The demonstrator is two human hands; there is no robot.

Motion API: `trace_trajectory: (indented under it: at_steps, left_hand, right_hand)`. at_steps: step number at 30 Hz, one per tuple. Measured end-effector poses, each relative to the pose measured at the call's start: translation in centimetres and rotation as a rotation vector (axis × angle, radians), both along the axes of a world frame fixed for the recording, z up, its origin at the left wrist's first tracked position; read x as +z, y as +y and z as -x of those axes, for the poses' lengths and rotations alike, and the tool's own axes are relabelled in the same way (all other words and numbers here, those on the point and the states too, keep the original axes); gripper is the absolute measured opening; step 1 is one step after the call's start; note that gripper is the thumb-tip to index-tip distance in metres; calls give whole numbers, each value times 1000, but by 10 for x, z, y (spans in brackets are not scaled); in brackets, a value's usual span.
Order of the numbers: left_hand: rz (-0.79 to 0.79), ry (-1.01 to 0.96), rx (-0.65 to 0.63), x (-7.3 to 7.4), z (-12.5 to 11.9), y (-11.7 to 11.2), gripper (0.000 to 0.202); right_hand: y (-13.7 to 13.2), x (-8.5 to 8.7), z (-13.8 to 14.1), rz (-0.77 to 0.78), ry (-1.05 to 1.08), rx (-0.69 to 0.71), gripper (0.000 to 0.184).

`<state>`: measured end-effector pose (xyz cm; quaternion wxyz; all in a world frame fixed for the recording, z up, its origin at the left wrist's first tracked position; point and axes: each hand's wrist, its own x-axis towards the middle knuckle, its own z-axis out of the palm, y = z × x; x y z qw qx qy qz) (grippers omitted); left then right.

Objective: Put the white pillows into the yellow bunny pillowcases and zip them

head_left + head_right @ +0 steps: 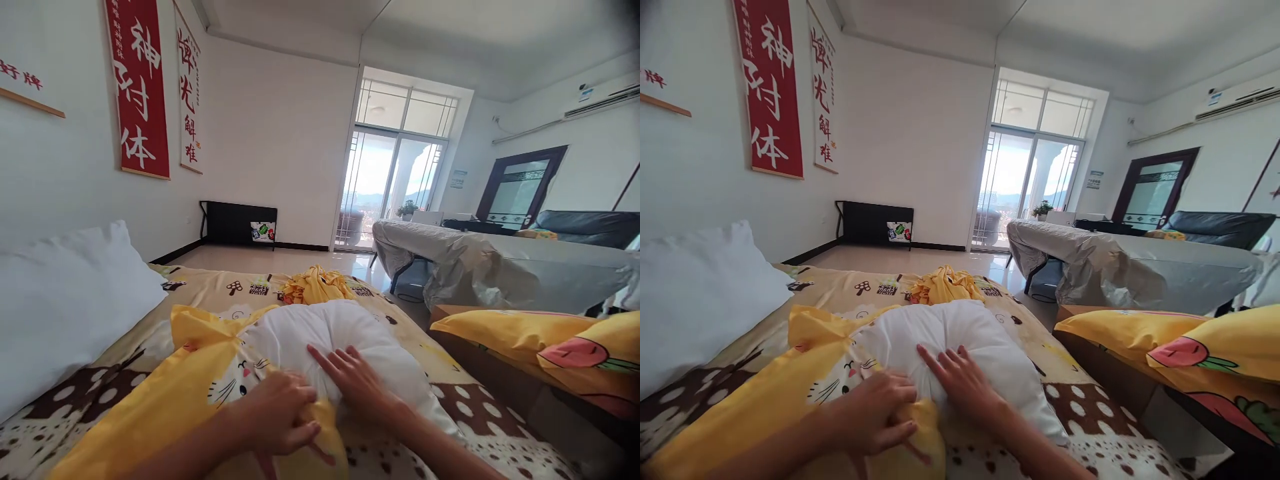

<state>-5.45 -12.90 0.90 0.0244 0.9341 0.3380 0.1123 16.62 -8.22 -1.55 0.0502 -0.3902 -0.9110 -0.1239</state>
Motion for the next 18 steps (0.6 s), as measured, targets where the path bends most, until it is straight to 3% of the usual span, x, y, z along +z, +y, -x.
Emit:
trace_trajectory:
  at_steps: [4, 7, 9, 11, 13, 16, 18]
  left_hand:
    - [12, 201, 14, 30, -40, -17, 17]
    - [-27, 87, 42, 43, -60, -17, 23]
    - [-46, -44, 109, 46, -64, -12, 23]
    - [-62, -130, 137, 49, -60, -7, 23]
    - [-70, -151, 150, 55, -46, -3, 23]
    - [53, 36, 163, 73, -12, 8, 17]
    - [232, 235, 126, 84, 13, 20, 21]
  right_hand:
    - [25, 62, 51, 41, -37, 144, 78]
    - [24, 103, 84, 51, -46, 250, 66]
    - [22, 119, 99, 93, -61, 311, 63]
    - [25, 124, 107, 160, -61, 337, 62]
    - [32, 118, 107, 277, -39, 313, 55]
    - [44, 93, 94, 447, -47, 238, 37]
    - [47, 71, 82, 504, -68, 225, 41]
